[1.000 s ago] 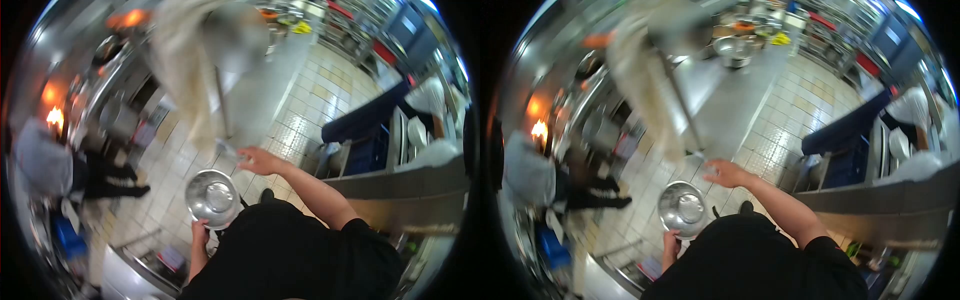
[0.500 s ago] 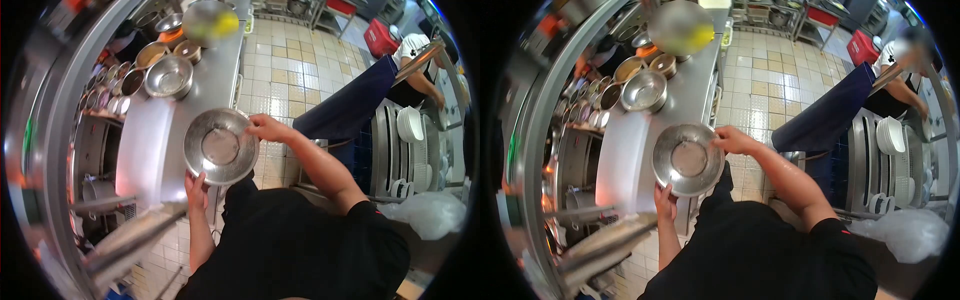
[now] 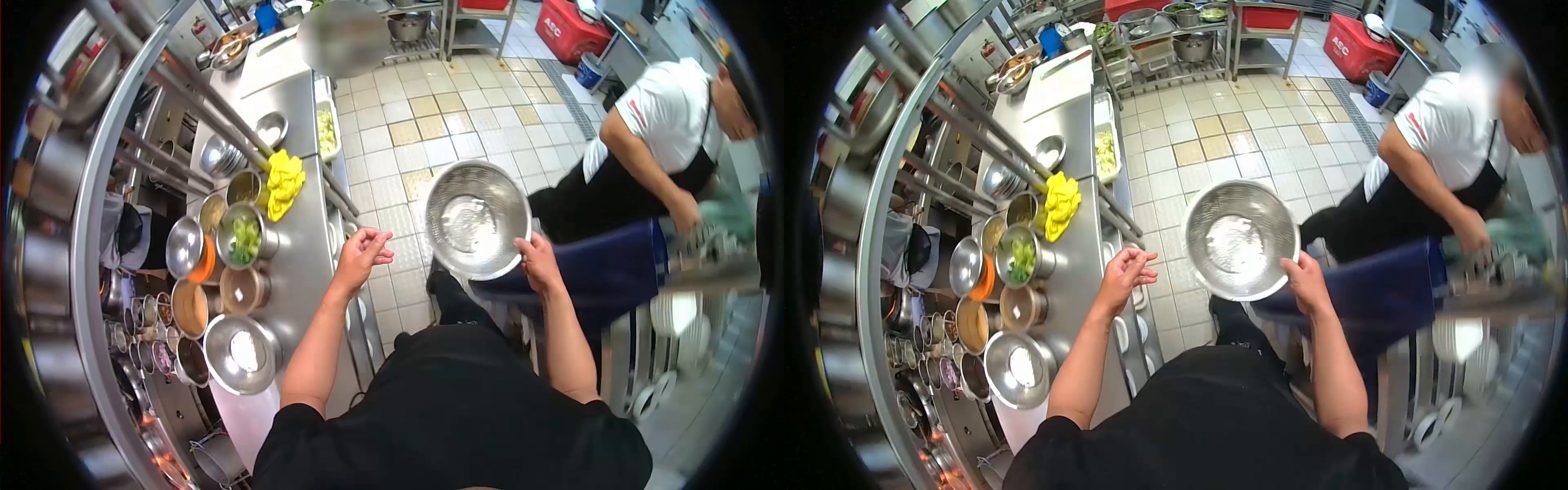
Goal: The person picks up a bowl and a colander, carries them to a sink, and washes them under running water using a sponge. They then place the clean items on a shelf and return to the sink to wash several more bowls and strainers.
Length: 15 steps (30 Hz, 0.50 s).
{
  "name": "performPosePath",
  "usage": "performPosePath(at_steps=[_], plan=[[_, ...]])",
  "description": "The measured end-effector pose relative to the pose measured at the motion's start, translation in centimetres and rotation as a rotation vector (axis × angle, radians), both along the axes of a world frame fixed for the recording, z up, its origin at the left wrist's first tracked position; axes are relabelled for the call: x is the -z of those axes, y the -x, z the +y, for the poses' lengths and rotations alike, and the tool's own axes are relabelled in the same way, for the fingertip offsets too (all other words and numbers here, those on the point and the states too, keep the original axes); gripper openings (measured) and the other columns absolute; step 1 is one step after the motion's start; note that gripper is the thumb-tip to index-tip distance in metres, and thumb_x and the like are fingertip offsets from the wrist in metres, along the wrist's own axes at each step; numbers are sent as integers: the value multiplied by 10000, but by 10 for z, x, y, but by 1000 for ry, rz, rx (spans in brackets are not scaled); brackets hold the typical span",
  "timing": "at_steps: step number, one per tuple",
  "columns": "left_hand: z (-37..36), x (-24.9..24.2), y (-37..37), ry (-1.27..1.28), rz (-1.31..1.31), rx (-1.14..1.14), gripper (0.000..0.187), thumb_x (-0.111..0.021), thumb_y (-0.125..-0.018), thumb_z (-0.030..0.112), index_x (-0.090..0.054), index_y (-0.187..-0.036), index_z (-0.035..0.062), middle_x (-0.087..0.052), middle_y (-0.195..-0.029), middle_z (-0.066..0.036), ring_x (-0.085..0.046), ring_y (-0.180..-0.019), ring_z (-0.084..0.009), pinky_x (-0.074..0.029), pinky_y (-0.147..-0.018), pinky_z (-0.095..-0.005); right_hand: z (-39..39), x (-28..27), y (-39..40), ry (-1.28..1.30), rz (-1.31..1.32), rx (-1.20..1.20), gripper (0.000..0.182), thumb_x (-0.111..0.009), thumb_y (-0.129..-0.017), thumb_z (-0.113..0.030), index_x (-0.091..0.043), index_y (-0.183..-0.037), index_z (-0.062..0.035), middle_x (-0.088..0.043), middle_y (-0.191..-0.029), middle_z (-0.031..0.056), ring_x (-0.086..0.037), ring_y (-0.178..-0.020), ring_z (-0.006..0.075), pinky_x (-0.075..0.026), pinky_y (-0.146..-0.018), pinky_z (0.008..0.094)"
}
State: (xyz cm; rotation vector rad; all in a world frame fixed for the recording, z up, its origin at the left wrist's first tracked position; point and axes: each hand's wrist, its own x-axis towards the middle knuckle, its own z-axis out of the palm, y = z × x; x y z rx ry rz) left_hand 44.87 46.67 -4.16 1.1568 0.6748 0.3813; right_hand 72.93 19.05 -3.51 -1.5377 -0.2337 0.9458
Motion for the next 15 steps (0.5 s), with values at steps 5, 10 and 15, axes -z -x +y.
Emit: performPosePath(at_steps=[5, 10, 15], plan=[[87, 100, -97, -190, 306, -8, 239, -634, -1009, 263, -601, -1090, 41, -710, -1093, -93, -682, -848, -151, -571, -786, -310, 101, 79, -134, 65, 125, 317, 295, -532, -927, -82, -577, -1207, -1, -678, -1079, 136, -713, -869, 233, -647, -689, 404], [134, 151, -128, -649, 718, -35, 310, -730, -883, 306, -683, -1022, 33, -727, -998, -141, -704, -923, -278, -542, -845, -380, 197, 156, -286, 128, 208, 543, 259, -539, -931, -93, -525, -1176, -11, -661, -1042, 149, -724, -790, 304, -644, -645, 396], [217, 207, -142, -436, 847, -260, 239, -756, -836, 290, -707, -871, 59, -729, -876, -124, -698, -866, -276, -539, -815, -387, 280, 138, -441, 164, 143, 759, 324, -524, -911, -25, -537, -1233, -50, -668, -1028, 164, -716, -715, 288, -616, -523, 347]])
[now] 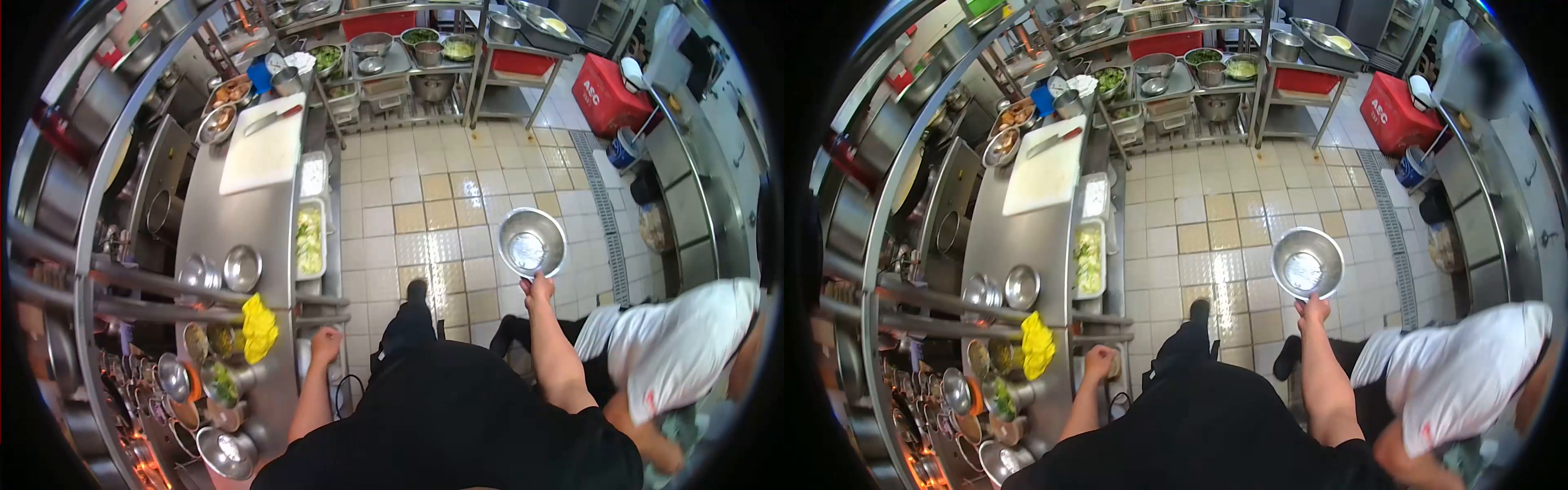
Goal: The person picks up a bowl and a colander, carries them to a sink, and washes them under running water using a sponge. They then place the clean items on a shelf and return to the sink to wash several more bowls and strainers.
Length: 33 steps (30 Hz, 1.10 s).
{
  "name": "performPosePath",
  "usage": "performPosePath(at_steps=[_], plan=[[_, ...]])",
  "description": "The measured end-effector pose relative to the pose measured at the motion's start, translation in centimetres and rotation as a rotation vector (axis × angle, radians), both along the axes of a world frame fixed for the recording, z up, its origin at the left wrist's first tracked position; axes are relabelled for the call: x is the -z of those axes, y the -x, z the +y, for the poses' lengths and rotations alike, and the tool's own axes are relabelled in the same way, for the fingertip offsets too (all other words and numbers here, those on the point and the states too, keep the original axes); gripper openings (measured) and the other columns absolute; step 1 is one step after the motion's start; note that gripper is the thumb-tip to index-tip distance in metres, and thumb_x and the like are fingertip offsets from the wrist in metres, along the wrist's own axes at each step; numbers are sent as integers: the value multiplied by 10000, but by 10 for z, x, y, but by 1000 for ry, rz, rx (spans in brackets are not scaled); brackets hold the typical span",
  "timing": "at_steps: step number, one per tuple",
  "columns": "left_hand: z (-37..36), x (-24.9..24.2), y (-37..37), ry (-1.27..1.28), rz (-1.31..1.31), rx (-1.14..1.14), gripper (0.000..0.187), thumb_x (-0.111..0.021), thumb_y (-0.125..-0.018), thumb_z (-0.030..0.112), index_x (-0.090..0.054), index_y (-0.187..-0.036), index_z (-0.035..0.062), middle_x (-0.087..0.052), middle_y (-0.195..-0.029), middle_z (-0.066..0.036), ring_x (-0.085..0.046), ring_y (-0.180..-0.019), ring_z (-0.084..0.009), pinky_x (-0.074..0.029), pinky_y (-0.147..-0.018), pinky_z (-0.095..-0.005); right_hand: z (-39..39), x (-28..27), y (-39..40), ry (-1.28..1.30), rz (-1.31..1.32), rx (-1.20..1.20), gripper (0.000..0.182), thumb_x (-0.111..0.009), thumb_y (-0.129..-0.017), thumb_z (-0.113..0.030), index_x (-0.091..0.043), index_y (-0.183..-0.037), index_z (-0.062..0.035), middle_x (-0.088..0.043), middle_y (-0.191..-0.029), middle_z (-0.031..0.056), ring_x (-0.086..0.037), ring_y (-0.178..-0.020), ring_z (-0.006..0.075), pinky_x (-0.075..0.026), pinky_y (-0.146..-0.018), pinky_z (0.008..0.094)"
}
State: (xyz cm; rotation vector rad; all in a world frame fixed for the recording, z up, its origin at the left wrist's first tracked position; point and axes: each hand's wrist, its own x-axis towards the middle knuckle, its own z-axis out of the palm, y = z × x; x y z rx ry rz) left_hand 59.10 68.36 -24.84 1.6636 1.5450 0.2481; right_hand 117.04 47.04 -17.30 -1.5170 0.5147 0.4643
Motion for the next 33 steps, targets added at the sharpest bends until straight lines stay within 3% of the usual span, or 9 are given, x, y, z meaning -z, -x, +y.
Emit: performPosePath(at_steps=[3, 7, 12, 15, 17, 19, 24, 28, 33], plan=[[55, -10, -63, -7, 143, -72, 250, -758, -815, 312, -704, -838, 69, -720, -836, -126, -699, -836, -295, -544, -795, -408, 0, 31, -95, 47, -71, 70, 304, -577, -898, -62, -551, -1200, -37, -662, -966, 136, -682, -672, 247, -573, -500, 325], [191, 3, -224, -93, 254, 138, 273, -715, -824, 358, -693, -845, 86, -716, -860, -169, -693, -858, -356, -546, -787, -449, 4, 7, -181, 69, 13, 260, 294, -576, -900, -73, -561, -1192, -91, -651, -1032, 99, -692, -711, 251, -611, -573, 347], [335, 2, -555, -307, 142, 632, 281, -700, -838, 341, -685, -934, 77, -719, -886, -186, -695, -884, -379, -545, -783, -457, -42, -7, -276, 63, -168, 407, 314, -614, -885, -78, -549, -1192, -82, -645, -980, 76, -683, -692, 228, -608, -571, 345], [372, -54, -774, -351, -48, 845, 285, -735, -835, 300, -683, -994, 69, -722, -880, -171, -710, -804, -342, -546, -745, -443, -56, -37, -328, 120, -220, 580, 333, -611, -883, -70, -530, -1206, -56, -638, -985, 78, -682, -726, 219, -606, -578, 334], [373, -93, -897, -318, -93, 901, 283, -745, -837, 287, -682, -1002, 66, -722, -884, -171, -712, -775, -328, -547, -736, -433, -47, -71, -371, 70, -385, 644, 438, -585, -891, -67, -488, -1318, -54, -609, -1225, 105, -673, -949, 225, -600, -684, 333], [372, -110, -1001, -290, -234, 878, 281, -749, -852, 280, -682, -1018, 62, -719, -879, -174, -716, -749, -290, -548, -712, -403, -68, -56, -440, 3, -308, 626, 481, -576, -879, -62, -461, -1345, -40, -591, -1252, 119, -665, -987, 240, -608, -702, 349], [359, -103, -1151, -177, -225, 797, 274, -747, -882, 264, -681, -1047, 55, -710, -879, -147, -710, -729, -221, -538, -662, -355, -45, -52, -666, -247, -88, 398, 561, -496, -886, -54, -381, -1431, 8, -578, -1279, 173, -664, -1037, 299, -639, -746, 424], [339, -134, -1212, -57, -198, 758, 258, -734, -895, 223, -681, -1076, 46, -702, -853, -110, -682, -710, -179, -523, -652, -321, 52, -117, -884, -132, -281, 216, 535, -493, -924, -97, -388, -1439, 5, -572, -1311, 183, -658, -1069, 287, -631, -695, 399], [325, -181, -1323, 50, -262, 552, 206, -708, -921, 153, -676, -1088, 36, -706, -869, -56, -649, -745, -110, -503, -663, -281, 165, -181, -1173, 352, -1003, 14, 599, -468, -940, -46, -305, -1515, -3, -504, -1416, 231, -508, -1313, 357, -413, -1096, 422]])
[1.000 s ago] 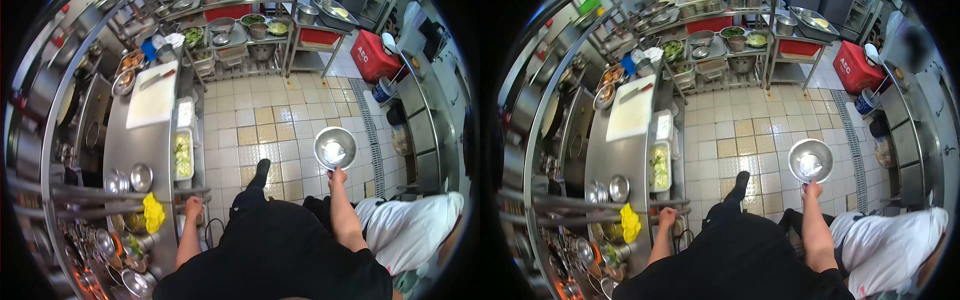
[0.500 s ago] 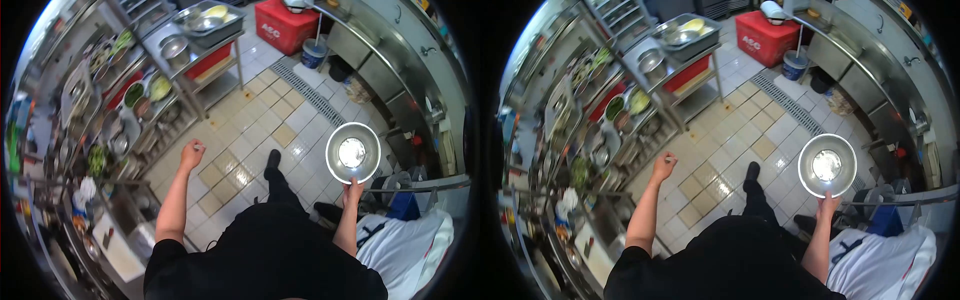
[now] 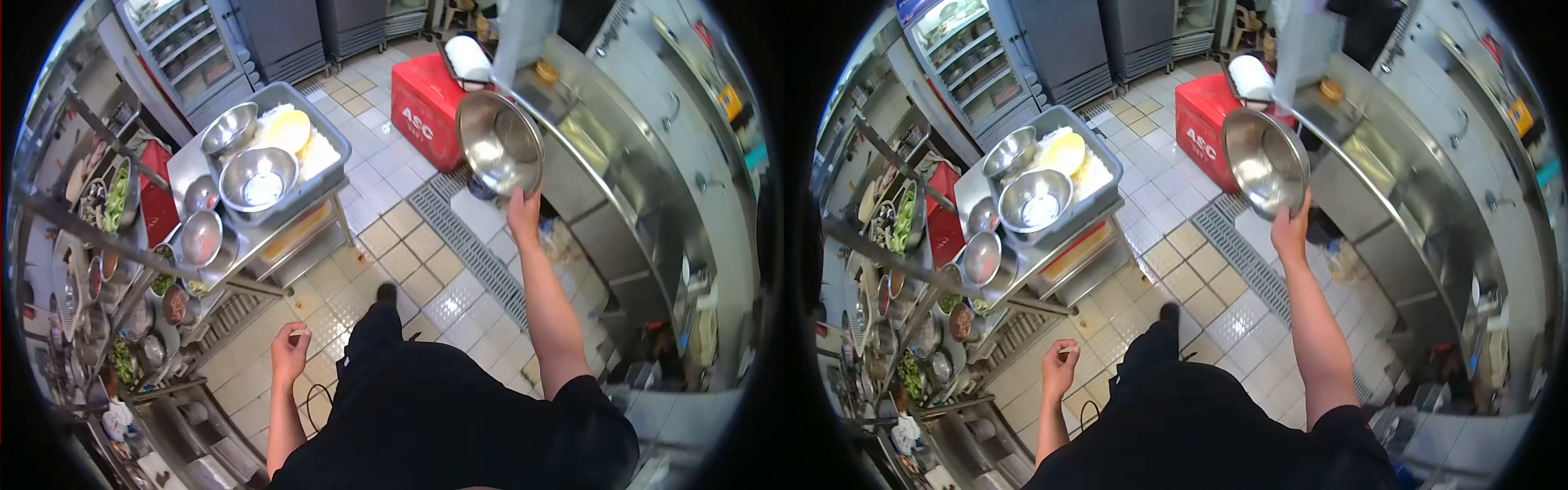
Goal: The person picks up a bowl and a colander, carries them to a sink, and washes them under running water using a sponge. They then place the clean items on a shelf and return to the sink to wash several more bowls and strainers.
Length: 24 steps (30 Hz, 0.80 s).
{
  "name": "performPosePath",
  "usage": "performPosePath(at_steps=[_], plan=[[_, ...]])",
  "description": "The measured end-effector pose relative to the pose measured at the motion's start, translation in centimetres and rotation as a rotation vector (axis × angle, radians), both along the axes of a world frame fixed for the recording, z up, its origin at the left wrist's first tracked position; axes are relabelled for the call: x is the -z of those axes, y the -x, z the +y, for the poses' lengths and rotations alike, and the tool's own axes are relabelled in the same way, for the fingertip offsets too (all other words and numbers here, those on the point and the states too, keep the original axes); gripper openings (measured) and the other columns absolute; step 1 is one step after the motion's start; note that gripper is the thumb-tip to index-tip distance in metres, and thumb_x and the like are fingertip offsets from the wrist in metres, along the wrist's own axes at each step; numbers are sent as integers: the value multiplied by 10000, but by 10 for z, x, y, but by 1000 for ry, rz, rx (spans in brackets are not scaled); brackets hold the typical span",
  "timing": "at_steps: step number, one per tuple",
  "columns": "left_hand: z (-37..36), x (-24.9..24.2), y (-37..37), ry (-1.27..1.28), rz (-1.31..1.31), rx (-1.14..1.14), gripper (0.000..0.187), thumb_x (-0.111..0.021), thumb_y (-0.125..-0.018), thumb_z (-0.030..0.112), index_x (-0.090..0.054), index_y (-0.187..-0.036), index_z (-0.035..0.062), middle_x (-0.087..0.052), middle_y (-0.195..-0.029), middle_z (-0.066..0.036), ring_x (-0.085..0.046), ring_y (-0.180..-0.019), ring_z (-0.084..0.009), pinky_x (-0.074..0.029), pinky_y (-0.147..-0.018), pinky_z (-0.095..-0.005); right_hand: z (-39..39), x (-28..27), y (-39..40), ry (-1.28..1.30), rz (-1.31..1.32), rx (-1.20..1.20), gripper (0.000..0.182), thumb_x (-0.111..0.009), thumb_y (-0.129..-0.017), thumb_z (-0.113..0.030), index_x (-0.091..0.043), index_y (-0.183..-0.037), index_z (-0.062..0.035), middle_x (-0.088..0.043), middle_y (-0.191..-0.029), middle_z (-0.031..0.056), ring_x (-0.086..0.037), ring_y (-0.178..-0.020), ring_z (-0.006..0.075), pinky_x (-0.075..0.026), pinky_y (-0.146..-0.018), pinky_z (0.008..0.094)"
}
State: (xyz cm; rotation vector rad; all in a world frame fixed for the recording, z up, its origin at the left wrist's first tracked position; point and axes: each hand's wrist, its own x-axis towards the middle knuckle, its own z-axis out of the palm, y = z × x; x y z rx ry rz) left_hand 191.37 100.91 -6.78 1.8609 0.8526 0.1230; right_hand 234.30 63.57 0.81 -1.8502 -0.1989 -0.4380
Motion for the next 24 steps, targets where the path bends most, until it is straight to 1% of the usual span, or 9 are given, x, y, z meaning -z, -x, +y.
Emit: performPosePath(at_steps=[1, 4, 6, 9, 11, 13, 18, 20, 24], plan=[[-1, -9, -32, 9, -1, -23, 206, -708, -921, 153, -676, -1088, 36, -706, -869, -56, -649, -745, -110, -503, -663, -281, 28, -22, -38, 82, -110, 26, 633, -472, -926, -8, -284, -1530, -9, -477, -1444, 249, -462, -1357, 386, -339, -1157, 414], [-2, -27, -155, 193, -275, -70, 146, -671, -945, 50, -676, -1090, 31, -718, -1058, -60, -645, -885, -99, -515, -807, -259, 50, 1, -178, 399, -403, 32, 696, -500, -894, 61, -272, -1544, -36, -429, -1478, 262, -405, -1386, 421, -314, -1167, 443], [5, -45, -250, 257, -392, 18, 190, -703, -925, 74, -680, -1108, 29, -703, -1169, -85, -677, -958, -144, -542, -876, -308, 37, 31, -246, 589, -328, 33, 764, -548, -843, 96, -270, -1545, -21, -425, -1477, 253, -394, -1379, 435, -294, -1176, 461], [28, -124, -405, 108, -409, 234, 218, -723, -907, 95, -680, -1106, 17, -702, -1183, -117, -698, -995, -201, -540, -900, -323, -97, 159, -332, 998, 290, 89, 732, -612, -869, -38, -289, -1524, 15, -445, -1474, 259, -420, -1388, 388, -330, -1164, 424], [49, -152, -468, -17, -509, 290, 197, -739, -875, 80, -681, -1047, 0, -714, -1138, -146, -690, -1047, -259, -527, -912, -353, -205, 245, -331, 897, 669, 126, 688, -740, -793, -168, -428, -1391, -32, -571, -1271, 170, -567, -1140, 264, -456, -1020, 365], [71, -170, -520, -60, -527, 255, 206, -740, -869, 82, -682, -1052, 6, -713, -1152, -163, -688, -1078, -289, -521, -938, -369, -219, 212, -275, 1235, 371, 136, 850, -745, -805, -233, -310, -1505, -27, -483, -1420, 219, -488, -1321, 338, -384, -1118, 400], [135, -157, -642, -113, -438, 86, 255, -739, -871, 71, -675, -1112, 16, -705, -1150, -153, -700, -1015, -286, -538, -888, -341, -134, 218, -359, 927, 564, -120, 839, -706, -837, -220, -273, -1527, -17, -455, -1455, 235, -459, -1351, 369, -360, -1139, 417], [161, -126, -688, -16, -341, -134, 232, -721, -891, 89, -685, -1104, 4, -712, -1076, -126, -692, -934, -217, -540, -789, -344, -65, 238, -459, 806, 491, -325, 835, -690, -849, -214, -258, -1535, -13, -444, -1469, 241, -447, -1363, 381, -350, -1147, 424], [207, -82, -751, -60, -68, -393, 277, -705, -915, 98, -664, -1173, 6, -695, -1106, -115, -691, -944, -204, -552, -785, -325, 127, 240, -683, 594, 256, -632, 827, -659, -874, -203, -228, -1553, -5, -422, -1497, 254, -424, -1386, 405, -331, -1164, 438]])
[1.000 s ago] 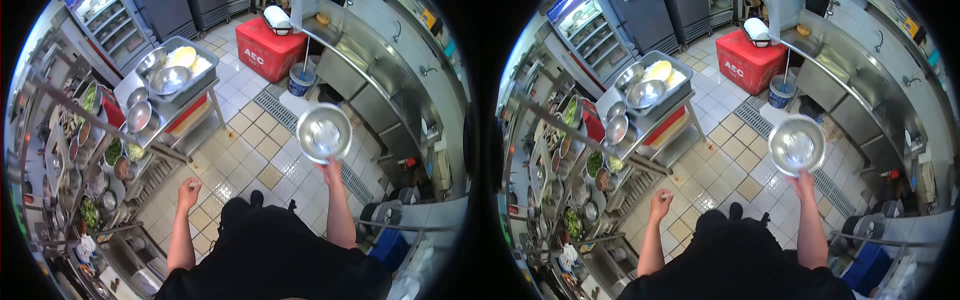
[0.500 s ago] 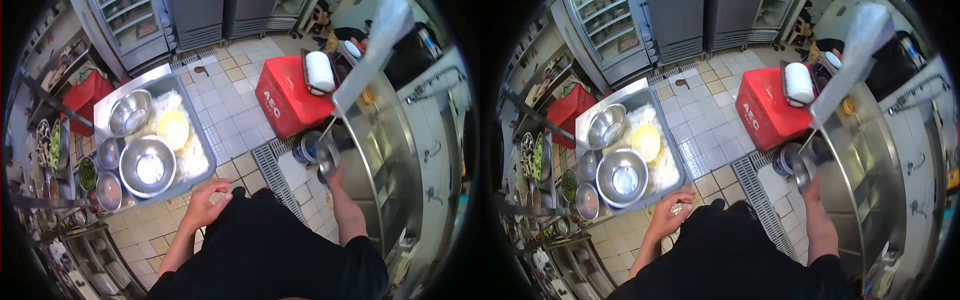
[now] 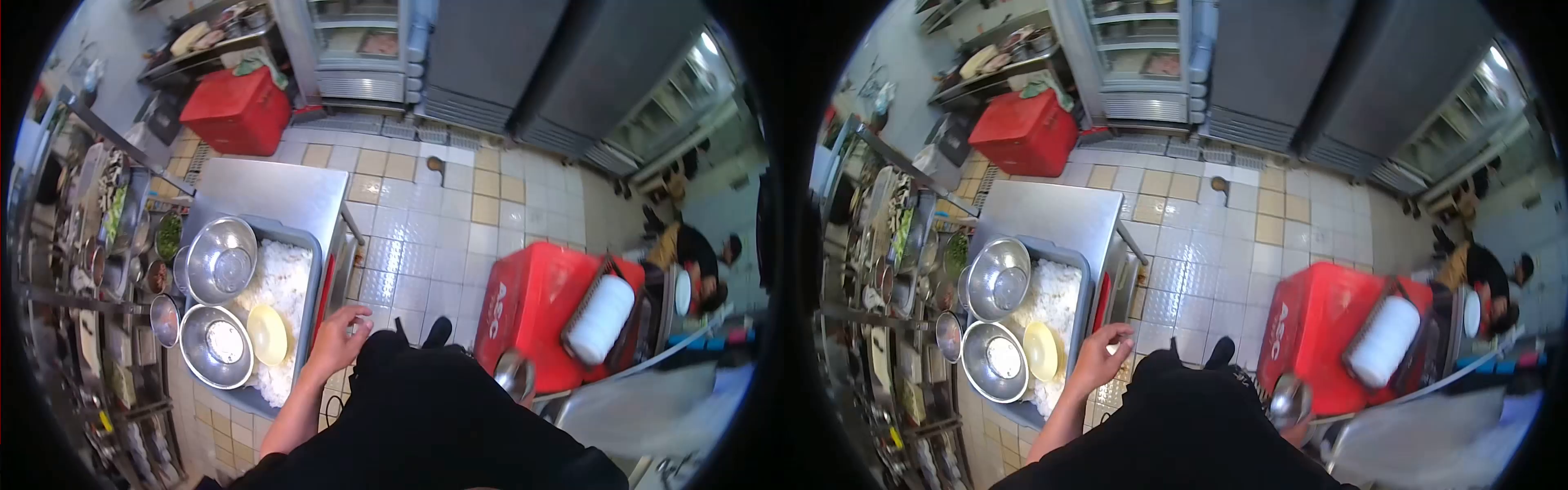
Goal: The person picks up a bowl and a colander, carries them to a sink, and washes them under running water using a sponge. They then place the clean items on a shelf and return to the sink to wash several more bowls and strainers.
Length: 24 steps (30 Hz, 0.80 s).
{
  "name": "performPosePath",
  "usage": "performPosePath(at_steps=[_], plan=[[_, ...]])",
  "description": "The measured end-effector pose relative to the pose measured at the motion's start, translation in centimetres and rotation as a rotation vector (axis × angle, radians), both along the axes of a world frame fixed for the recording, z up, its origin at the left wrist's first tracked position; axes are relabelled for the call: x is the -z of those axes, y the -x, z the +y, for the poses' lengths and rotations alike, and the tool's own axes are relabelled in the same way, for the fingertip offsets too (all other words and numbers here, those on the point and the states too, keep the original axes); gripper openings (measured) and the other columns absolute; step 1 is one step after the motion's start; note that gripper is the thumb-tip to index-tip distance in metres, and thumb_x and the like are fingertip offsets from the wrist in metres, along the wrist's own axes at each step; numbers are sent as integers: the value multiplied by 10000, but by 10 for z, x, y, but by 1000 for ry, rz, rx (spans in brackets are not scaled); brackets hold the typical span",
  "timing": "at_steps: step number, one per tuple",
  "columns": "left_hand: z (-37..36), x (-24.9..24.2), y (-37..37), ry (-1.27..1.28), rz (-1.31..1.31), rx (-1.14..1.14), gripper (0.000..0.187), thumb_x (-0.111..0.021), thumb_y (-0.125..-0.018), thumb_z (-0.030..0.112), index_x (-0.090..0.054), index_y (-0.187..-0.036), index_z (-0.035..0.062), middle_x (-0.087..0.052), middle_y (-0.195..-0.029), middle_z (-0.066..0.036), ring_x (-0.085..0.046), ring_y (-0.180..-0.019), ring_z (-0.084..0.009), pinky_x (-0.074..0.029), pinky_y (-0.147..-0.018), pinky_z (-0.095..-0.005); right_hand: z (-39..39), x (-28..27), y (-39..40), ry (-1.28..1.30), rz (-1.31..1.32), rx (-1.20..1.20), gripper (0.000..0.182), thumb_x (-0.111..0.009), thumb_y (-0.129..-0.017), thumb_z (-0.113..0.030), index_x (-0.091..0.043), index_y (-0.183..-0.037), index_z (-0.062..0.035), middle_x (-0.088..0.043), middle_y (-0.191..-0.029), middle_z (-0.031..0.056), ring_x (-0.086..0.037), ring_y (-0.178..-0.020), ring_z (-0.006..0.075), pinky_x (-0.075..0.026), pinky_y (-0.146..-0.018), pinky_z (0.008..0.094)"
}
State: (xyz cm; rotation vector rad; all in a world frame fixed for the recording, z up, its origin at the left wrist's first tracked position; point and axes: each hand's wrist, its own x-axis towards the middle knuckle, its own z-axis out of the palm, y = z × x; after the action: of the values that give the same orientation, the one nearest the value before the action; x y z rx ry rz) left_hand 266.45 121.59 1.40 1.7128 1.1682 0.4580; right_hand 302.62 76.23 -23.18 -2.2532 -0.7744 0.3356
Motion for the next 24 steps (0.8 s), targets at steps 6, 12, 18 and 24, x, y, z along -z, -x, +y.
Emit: performPosePath(at_steps=[6, 12, 18, 24], plan=[[56, -10, -30, 19, -170, -416, 280, -703, -916, 71, -660, -1183, 1, -684, -1141, -90, -656, -958, -149, -530, -863, -285, 402, -69, -285, -40, -220, -65, 747, -455, -894, 42, -170, -1581, -25, -385, -1539, 273, -416, -1412, 398, -307, -1182, 421], [205, 11, -70, 7, -249, -574, 275, -708, -915, 124, -664, -1159, 6, -700, -1134, -119, -696, -952, -209, -545, -865, -328, 562, -39, -333, -181, -173, -5, 742, -468, -914, -18, -147, -1582, -1, -310, -1579, 282, -303, -1479, 396, -243, -1219, 410], [383, -9, -122, -291, -61, -434, 307, -707, -909, 218, -655, -1156, 44, -654, -1200, -158, -673, -985, -347, -550, -878, -389, 563, 31, -325, 254, 28, 42, 648, -576, -945, -230, -351, -1512, -11, -445, -1503, 236, -417, -1411, 368, -295, -1186, 467], [482, 0, -100, -281, 120, -612, 368, -731, -884, 190, -638, -1213, 54, -634, -1260, -156, -678, -959, -289, -551, -871, -383, 768, 48, -332, 471, 362, 67, 606, -606, -930, -263, -421, -1461, -37, -477, -1477, 190, -438, -1389, 370, -270, -1180, 537]])
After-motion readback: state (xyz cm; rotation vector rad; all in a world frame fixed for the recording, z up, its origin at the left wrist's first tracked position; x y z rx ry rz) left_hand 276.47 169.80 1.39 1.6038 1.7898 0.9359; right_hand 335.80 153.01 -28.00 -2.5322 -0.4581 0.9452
